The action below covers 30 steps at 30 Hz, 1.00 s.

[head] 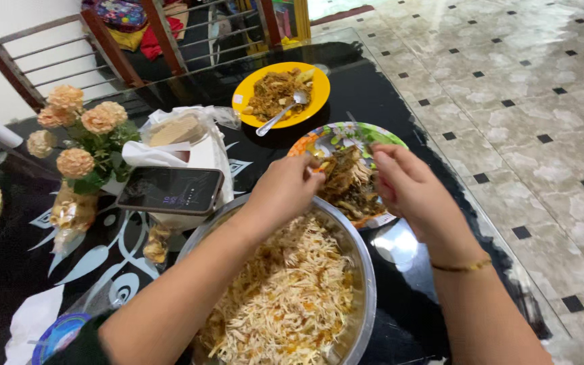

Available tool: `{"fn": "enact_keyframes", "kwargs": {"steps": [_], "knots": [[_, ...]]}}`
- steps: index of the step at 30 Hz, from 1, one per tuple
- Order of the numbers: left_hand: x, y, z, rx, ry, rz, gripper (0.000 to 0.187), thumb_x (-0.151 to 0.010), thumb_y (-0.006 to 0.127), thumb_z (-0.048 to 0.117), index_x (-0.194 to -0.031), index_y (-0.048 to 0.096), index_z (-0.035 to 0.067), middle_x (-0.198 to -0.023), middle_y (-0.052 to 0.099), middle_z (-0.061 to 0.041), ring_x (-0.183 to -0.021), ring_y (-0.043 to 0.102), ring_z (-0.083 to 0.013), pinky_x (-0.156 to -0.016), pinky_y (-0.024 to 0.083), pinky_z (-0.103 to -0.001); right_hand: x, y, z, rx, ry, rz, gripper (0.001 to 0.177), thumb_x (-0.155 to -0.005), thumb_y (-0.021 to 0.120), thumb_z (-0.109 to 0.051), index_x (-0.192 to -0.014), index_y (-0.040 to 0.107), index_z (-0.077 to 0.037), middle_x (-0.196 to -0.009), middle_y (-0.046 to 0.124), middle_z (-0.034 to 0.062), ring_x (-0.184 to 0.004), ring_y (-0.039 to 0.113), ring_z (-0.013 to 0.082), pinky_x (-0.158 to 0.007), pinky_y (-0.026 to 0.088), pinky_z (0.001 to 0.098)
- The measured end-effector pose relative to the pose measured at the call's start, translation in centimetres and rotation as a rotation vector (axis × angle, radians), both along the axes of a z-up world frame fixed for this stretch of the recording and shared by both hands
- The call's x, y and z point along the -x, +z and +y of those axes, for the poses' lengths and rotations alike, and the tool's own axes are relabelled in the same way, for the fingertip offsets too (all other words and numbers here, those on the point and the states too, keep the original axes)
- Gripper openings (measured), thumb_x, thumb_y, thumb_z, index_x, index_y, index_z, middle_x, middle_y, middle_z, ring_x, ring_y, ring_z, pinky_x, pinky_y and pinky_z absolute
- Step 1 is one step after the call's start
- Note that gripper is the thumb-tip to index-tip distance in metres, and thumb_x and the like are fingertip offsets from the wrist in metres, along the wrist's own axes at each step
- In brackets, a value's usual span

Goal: The person shreds cooked chicken by hand and with a small knife, placing the shredded pieces into a large bowl of rice.

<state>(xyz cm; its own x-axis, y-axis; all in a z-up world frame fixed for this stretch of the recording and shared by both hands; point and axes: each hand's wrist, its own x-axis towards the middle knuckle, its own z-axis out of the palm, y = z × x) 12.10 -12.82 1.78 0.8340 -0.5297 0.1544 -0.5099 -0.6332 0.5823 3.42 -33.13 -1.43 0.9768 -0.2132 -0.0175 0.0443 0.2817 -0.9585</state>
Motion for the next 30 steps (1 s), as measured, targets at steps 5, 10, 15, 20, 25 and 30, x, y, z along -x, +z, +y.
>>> {"fn": "enact_keyframes", "kwargs": {"steps": [5, 10, 15, 20, 25, 30], "knots": [[-3.0, -4.2, -3.7, 0.086, -0.113, -0.136, 0.021, -0.088, 0.067, 0.017, -0.103, 0.073, 0.002, -0.089, 0.074, -0.018, -0.087, 0.071, -0.0352, -0.081, 0.055, -0.045, -1.6, -1.5, -0.8, 0.09, -0.011, 0.054, 0.032, -0.102, 0.055, -0.034, -0.119, 0.059, -0.006, -0.066, 0.043, -0.0041, -0.051, 0.034, 0.0044, -0.043, 0.023, 0.022], [-4.2, -6.8, -4.2, 0.143, -0.104, -0.186, 0.014, -0.089, 0.064, 0.01, -0.095, 0.073, 0.002, -0.092, 0.074, -0.018, -0.089, 0.071, -0.0357, -0.082, 0.055, -0.045, -2.4, -2.6, -1.1, 0.023, -0.003, 0.095, 0.025, -0.102, 0.054, -0.034, -0.11, 0.058, -0.011, -0.066, 0.044, -0.0051, -0.05, 0.034, 0.0045, -0.042, 0.024, 0.0226], [-5.0, -7.3, -4.0, 0.13, -0.035, -0.156, 0.018, -0.093, 0.061, 0.016, -0.098, 0.067, 0.0, -0.095, 0.072, -0.02, -0.093, 0.069, -0.0386, -0.084, 0.054, -0.047, -3.5, -3.9, -1.4, -0.07, 0.006, 0.193, 0.022, -0.103, 0.054, -0.033, -0.1, 0.055, -0.011, -0.065, 0.042, -0.0046, -0.047, 0.032, 0.0064, -0.041, 0.024, 0.0245], [-6.2, -7.4, -5.7, -0.104, 0.003, -0.139, 0.063, -0.085, 0.079, 0.049, -0.119, 0.06, 0.0, -0.105, 0.064, -0.03, -0.096, 0.067, -0.0423, -0.085, 0.056, -0.045, -3.9, -4.4, -1.8, -0.084, -0.017, 0.201, 0.024, -0.102, 0.055, -0.034, -0.099, 0.055, -0.011, -0.064, 0.043, -0.0036, -0.045, 0.032, 0.0072, -0.039, 0.026, 0.0256], [-9.1, -8.9, -6.7, -0.152, -0.018, -0.012, 0.048, -0.087, 0.066, 0.042, -0.121, 0.068, 0.009, -0.104, 0.074, -0.021, -0.097, 0.071, -0.039, -0.088, 0.055, -0.047, -4.4, -4.8, -2.3, -0.157, -0.025, 0.228, 0.023, -0.102, 0.055, -0.036, -0.101, 0.055, -0.013, -0.063, 0.043, -0.0036, -0.044, 0.032, 0.0066, -0.038, 0.025, 0.0246], [-8.0, -6.8, -4.8, 0.196, -0.051, 0.456, 0.054, -0.086, 0.067, 0.02, -0.137, 0.053, 0.01, -0.103, 0.072, -0.019, -0.08, 0.068, -0.0277, -0.068, 0.054, -0.04, -4.5, -4.6, -2.7, -0.264, 0.163, 0.155, 0.022, -0.102, 0.055, -0.036, -0.097, 0.052, -0.015, -0.059, 0.041, -0.005, -0.041, 0.03, 0.0056, -0.036, 0.022, 0.0233]]}}
